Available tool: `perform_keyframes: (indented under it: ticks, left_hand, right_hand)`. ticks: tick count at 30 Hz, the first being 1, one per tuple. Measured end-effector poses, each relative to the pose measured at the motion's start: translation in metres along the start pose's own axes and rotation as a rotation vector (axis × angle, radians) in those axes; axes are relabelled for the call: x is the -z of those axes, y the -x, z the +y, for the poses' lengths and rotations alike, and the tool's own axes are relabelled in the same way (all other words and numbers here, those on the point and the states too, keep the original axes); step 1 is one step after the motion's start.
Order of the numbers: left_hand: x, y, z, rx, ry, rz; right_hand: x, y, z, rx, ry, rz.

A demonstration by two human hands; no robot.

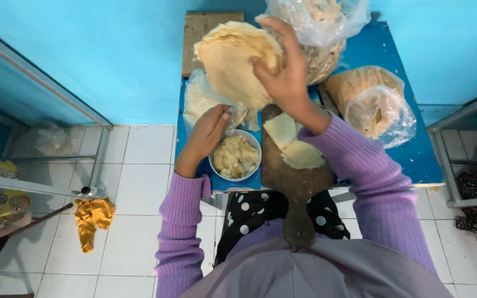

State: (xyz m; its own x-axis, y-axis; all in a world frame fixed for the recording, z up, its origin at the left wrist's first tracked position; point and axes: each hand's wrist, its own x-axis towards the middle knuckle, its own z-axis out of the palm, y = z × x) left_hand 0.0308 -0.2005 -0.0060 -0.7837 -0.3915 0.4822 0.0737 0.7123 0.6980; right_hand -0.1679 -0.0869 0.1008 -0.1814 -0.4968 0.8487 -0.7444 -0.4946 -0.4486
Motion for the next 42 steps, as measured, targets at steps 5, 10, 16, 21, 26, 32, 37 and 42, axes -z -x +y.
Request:
perform_keyframes:
  ticks: [5, 10, 16, 21, 26, 32, 37, 42]
  left_hand:
    - [0.001, 0.002, -0.003, -0.117, -0.003, -0.019]
    - [-0.002, 0.002, -0.004, -0.128, -0.177, -0.047]
    - [0.004, 0.0, 0.003, -0.125, -0.108, 0.002]
    - [0.006, 0.001, 0.014, -0.12, -0.117, 0.073]
    - [0.008, 0.0, 0.023, -0.13, -0.13, 0.105]
    - [0.009, 0.0, 0.027, -0.125, -0.126, 0.13]
    - [0.01, 0.001, 0.029, -0.126, -0.142, 0.14]
    - [0.01, 0.0, 0.032, -0.131, -0.149, 0.153]
  right_hand:
    - [0.072, 0.028, -0.027, -0.456, -0.505, 0.041]
    - [0.175, 0.09, -0.07, -0.623, -0.361, 0.228]
    - [0.263, 0.172, -0.12, -0.61, -0.343, 0.665]
    - [0.334, 0.201, -0.133, -0.6, -0.808, 1.003]
    - [0.375, 0.257, -0.122, -0.448, -0.787, 1.123]
    - [0.432, 0.305, -0.085, -0.45, -0.659, 1.204]
    - [0.444, 0.323, -0.075, -0.492, -0.631, 1.319]
    - [0.442, 0.324, -0.076, -0.512, -0.617, 1.385]
